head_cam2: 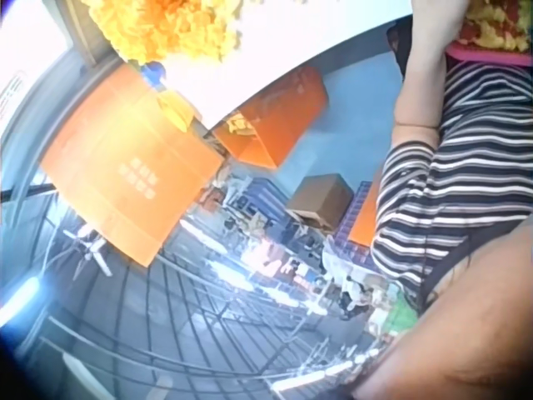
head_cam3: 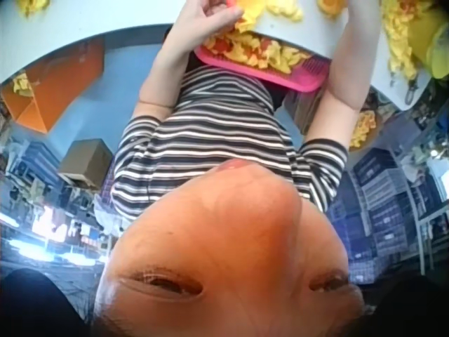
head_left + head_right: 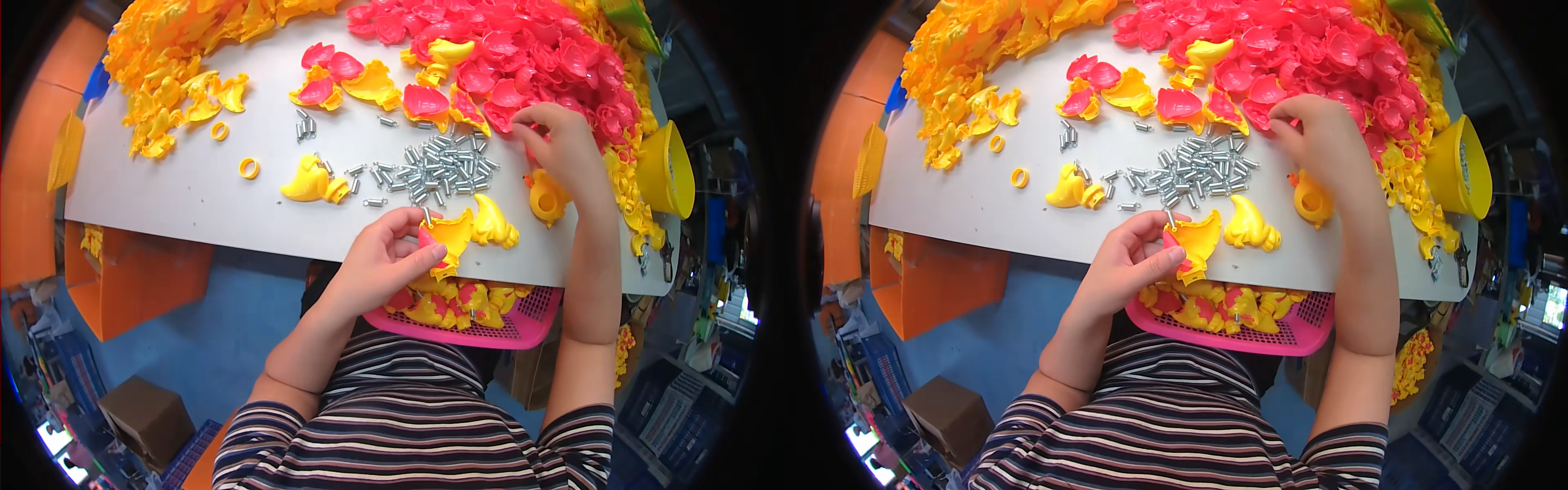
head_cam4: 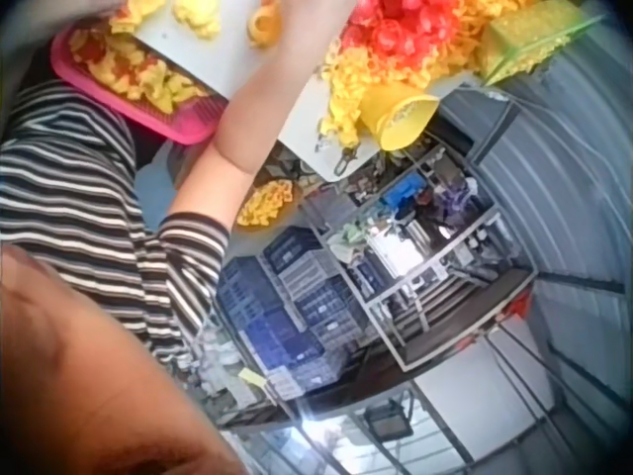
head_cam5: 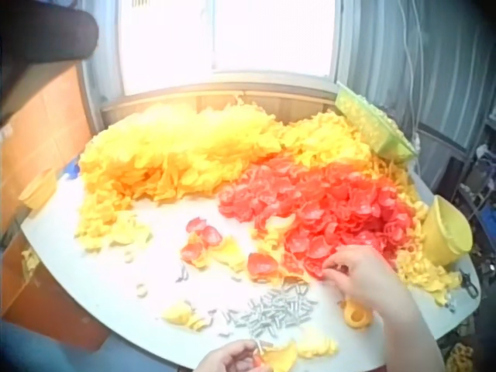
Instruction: Assembling small plastic toy parts and components by hand at a workbench.
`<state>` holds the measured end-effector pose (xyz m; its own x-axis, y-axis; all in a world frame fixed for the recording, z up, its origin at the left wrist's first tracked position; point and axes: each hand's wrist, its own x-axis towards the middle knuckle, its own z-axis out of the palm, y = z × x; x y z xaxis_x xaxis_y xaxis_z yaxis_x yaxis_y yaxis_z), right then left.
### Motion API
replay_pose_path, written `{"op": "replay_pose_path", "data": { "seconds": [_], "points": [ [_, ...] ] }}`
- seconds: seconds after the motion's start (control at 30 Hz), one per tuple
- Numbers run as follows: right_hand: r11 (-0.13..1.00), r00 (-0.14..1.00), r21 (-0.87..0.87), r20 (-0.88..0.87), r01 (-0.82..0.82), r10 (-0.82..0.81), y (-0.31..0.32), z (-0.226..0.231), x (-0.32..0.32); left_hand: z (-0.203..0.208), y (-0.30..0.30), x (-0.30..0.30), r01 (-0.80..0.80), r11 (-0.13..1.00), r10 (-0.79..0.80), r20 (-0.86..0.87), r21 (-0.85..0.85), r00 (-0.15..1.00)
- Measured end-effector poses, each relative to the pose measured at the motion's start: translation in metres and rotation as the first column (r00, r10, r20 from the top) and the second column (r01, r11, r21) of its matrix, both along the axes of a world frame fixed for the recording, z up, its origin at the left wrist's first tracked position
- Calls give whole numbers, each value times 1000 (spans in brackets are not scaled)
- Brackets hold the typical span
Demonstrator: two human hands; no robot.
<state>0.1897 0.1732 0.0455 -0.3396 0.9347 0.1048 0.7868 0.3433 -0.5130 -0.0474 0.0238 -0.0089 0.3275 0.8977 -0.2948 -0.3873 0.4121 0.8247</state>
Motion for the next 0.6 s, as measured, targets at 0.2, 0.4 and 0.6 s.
{"op": "replay_pose_path", "data": {
  "seconds": [0.2,0.4,0.6],
  "points": [
    [977,992,211,128,-38,11,12,-12,-7,2,4,-3,30,1000,-30,31,-9,999],
    [978,972,193,201,78,-118,19,-19,-14,0,3,-2,29,1000,-29,49,4,998],
    [990,970,97,211,101,-119,32,-24,-12,-1,3,-2,43,999,-44,58,11,997]
  ]
}}
